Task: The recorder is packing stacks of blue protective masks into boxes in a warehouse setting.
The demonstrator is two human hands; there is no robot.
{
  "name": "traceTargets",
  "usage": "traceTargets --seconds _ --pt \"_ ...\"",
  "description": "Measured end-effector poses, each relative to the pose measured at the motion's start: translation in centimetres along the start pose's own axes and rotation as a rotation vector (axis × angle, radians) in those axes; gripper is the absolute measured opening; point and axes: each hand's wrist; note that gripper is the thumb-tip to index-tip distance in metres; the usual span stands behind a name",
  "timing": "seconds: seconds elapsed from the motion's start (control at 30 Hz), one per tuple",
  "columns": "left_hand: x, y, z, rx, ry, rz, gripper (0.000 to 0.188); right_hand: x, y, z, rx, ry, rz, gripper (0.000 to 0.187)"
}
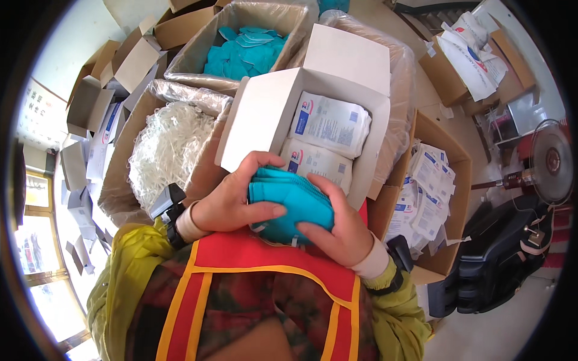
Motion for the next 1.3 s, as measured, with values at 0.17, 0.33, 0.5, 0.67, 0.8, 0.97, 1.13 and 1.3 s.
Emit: traceTargets --seconds 0.17,0.33,0.5,0.67,0.8,0.97,1.13,1.3 --pt "3.0 3.2 -0.5 -0.45 0.136 -0.098 0.078 3.1 -2.3 -2.9 0.065 0.198 -0.08 0.056" --pt "5.8 5.0 -1.7 -0.609 -0.055 0.142 0.09 6.5 -7.6 -6.5 0.046 0.211 -0.326 0.05" --pt "6.2 4.7 -2.0 -0.77 -0.153 0.042 0.081 7.8 -9.6 -7.6 -0.123 0.097 -0.509 0.047" --pt "5.9 5.8 -1.2 -0.455 -0.109 0.077 0.057 8.8 -9.7 -8.4 -0.276 0.05 -0.542 0.058" --pt "7.0 6.4 -0.8 -0.599 0.025 0.145 0.042 8.9 -8.0 -7.4 0.212 0.267 -0.627 0.056" --pt "8.0 7.1 -0.9 -0.546 0.101 0.229 0.037 9.3 -2.6 -4.3 0.662 0.203 -0.582 0.062" --pt "7.0 8.0 -2.8 -0.562 0.271 0.208 0.029 8.0 -3.2 -5.1 0.406 0.062 -0.137 0.026" --pt "6.7 5.2 -8.7 -0.64 0.144 0.313 0.055 5.2 -1.9 -7.9 0.186 0.073 -0.061 0.021"
Point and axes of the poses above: each hand's wrist, its own x-axis towards the middle knuckle, its own z-axis out of the palm, y = z × x, and after that the axes turned 3 degrees about y, right-handed
